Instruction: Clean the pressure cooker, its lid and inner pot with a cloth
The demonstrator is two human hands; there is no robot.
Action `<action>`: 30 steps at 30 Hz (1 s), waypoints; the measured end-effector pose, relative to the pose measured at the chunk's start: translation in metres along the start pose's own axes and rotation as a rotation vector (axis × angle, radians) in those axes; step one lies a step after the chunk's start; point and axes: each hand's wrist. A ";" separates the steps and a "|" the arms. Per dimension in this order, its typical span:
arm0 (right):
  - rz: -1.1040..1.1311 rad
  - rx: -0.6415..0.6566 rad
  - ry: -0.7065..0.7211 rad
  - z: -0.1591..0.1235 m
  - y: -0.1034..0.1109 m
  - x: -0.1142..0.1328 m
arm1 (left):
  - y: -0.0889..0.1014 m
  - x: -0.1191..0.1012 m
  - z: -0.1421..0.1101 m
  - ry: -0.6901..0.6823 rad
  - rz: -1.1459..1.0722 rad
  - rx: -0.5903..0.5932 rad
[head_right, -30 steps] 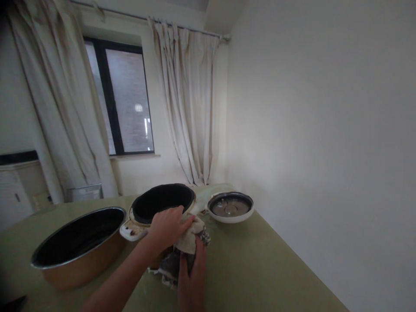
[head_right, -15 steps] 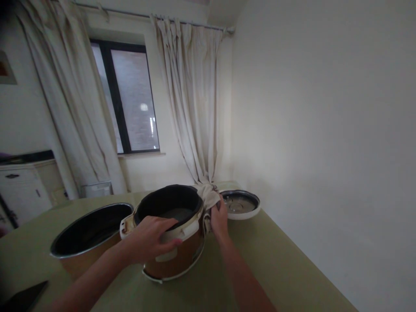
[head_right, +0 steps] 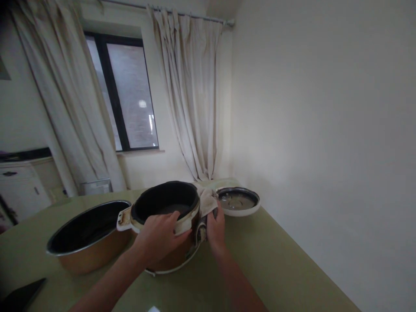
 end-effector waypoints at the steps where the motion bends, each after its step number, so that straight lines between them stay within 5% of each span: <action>1: -0.008 -0.002 0.028 0.004 -0.005 0.002 | -0.001 0.011 -0.004 -0.021 0.007 -0.001; 7: -0.213 -0.035 0.186 0.029 -0.033 0.024 | -0.007 0.070 -0.020 -0.139 0.013 -0.028; 11: -0.363 -0.022 0.306 -0.021 -0.036 0.021 | -0.012 0.090 -0.026 -0.249 -0.024 -0.121; 16: -0.605 0.210 0.536 -0.085 -0.032 0.021 | -0.014 0.096 -0.028 -0.379 -0.160 -0.312; 19: -0.791 0.251 0.565 -0.058 -0.035 0.047 | -0.016 0.097 -0.028 -0.390 -0.202 -0.359; 24: -1.098 0.155 0.344 0.009 -0.046 0.096 | -0.021 0.097 -0.029 -0.405 -0.167 -0.457; 30: -1.137 0.397 0.628 -0.046 -0.057 0.111 | -0.028 0.095 -0.031 -0.341 -0.086 -0.727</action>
Point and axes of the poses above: each hand's wrist, its own z-axis towards the middle knuckle, its own y-axis out of the back of the hand, x = y × z, and after that the axes turned 11 degrees about -y, right-handed
